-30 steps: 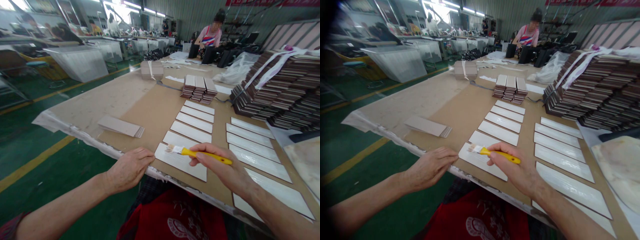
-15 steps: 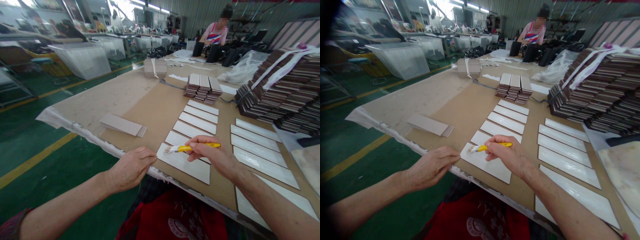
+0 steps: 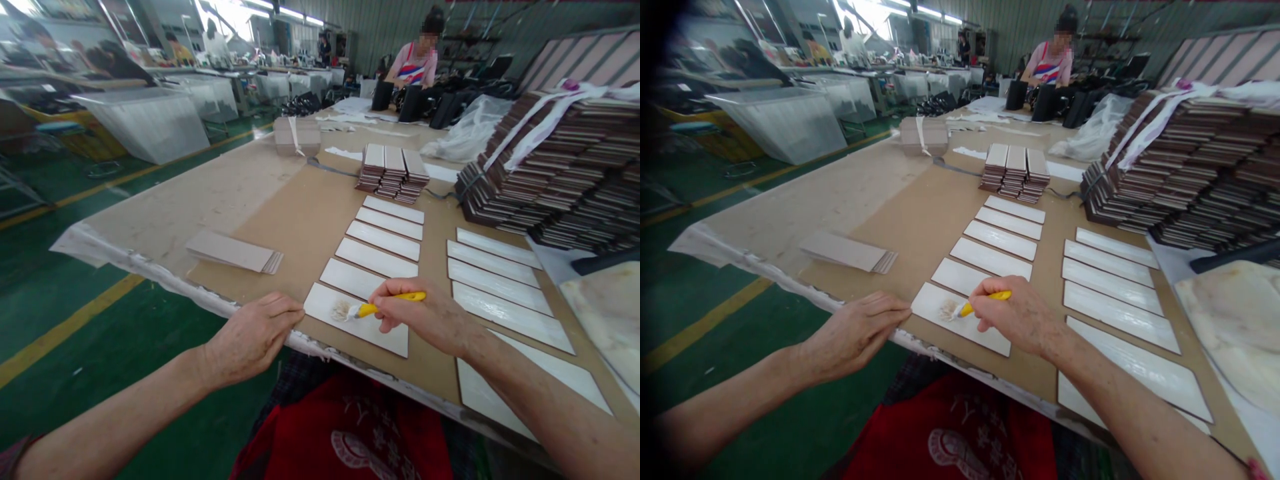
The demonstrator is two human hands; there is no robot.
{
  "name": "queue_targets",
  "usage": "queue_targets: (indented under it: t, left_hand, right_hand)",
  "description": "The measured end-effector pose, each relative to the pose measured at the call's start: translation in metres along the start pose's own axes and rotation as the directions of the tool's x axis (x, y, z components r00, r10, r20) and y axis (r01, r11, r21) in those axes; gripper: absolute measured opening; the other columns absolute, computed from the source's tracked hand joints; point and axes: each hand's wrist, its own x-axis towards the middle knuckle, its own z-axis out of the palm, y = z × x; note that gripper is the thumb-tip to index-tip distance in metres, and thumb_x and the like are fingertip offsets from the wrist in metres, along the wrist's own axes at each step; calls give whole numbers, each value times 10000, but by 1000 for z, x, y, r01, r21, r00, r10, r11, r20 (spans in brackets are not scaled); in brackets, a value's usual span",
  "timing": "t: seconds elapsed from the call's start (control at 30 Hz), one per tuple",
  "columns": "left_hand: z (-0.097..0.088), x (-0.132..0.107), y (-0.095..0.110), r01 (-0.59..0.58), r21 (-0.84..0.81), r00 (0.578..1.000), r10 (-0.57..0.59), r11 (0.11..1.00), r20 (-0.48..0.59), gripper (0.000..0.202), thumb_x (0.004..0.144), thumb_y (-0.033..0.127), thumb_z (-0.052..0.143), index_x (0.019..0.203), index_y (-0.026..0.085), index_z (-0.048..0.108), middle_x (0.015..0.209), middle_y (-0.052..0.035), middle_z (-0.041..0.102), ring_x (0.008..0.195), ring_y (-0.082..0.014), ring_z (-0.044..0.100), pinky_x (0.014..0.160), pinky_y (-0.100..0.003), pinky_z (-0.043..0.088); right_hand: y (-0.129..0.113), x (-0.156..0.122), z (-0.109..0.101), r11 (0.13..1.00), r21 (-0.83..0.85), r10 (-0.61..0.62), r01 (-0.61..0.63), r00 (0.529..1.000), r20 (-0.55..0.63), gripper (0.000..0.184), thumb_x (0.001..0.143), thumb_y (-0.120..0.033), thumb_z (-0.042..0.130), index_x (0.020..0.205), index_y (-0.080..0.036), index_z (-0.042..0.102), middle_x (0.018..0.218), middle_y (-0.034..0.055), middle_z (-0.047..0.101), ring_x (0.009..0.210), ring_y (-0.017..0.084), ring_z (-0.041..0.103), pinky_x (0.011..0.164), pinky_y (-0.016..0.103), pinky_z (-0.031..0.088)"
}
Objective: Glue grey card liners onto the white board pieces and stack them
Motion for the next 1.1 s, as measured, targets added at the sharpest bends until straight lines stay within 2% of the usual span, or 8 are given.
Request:
queue_targets:
  t: [0.23,0.37,0.57,0.73,0.83,0.9,1.0,1.1]
  left_hand:
    - [1,0,0,1,28,1000,-1,1000,5,319,944,91,417,1201,124,603,1184,-120,637,1097,-233,574,970,-407,519]
    - [1,-1,0,-3,49,1000,2,999,12,320,943,95,422,1199,122,611,1177,-118,646,1097,-238,580,977,-423,518]
    - [5,-3,-1,44,23,999,-45,999,19,320,964,125,423,1227,148,603,1208,-109,641,1125,-229,582,1000,-427,509]
    - [7,-4,-3,52,9,999,-52,999,9,323,962,122,425,1234,153,596,1217,-105,639,1143,-229,572,1015,-426,497]
    - [5,-4,-2,52,4,999,-52,999,12,323,952,123,440,1233,156,596,1215,-103,638,1138,-232,570,1015,-425,496]
    - [3,-3,-1,40,8,999,-41,999,10,326,939,108,445,1221,152,605,1200,-106,642,1126,-231,573,1002,-416,501]
    - [0,-1,0,25,6,1000,-25,1000,3,337,925,82,437,1207,149,609,1184,-111,646,1111,-226,578,990,-400,508]
    - [0,-1,-1,21,-4,1000,-21,1000,0,340,907,77,450,1195,155,612,1183,-109,647,1105,-230,582,982,-405,513]
  right_hand:
    - [29,-29,-21,998,46,37,-36,999,-21,245,855,-414,571,851,-219,718,777,25,723,713,203,681,704,316,485]
    - [40,-47,-31,997,4,78,-78,995,-58,301,876,-472,562,893,-221,728,749,28,723,711,212,676,666,313,463]
    - [49,-69,-41,991,-35,121,-125,986,-111,327,859,-507,570,882,-227,737,740,35,714,703,228,672,629,321,446]
    - [49,-79,-47,990,80,131,-119,976,-172,321,826,-495,597,868,-207,734,737,49,710,712,230,681,680,336,480]
    - [40,-73,-41,966,257,55,-2,978,-200,334,832,-494,621,942,-196,724,814,67,734,755,227,690,764,349,504]
    - [31,-61,-30,948,309,-13,74,981,-196,335,856,-487,615,1009,-204,708,840,65,743,814,228,694,831,358,495]
    - [16,-37,-7,970,207,-98,128,984,-147,294,890,-439,578,1066,-231,689,855,40,748,895,231,682,875,367,468]
    - [3,-14,15,976,32,-214,217,973,-86,249,894,-376,555,1046,-241,698,885,18,742,843,208,665,788,335,469]
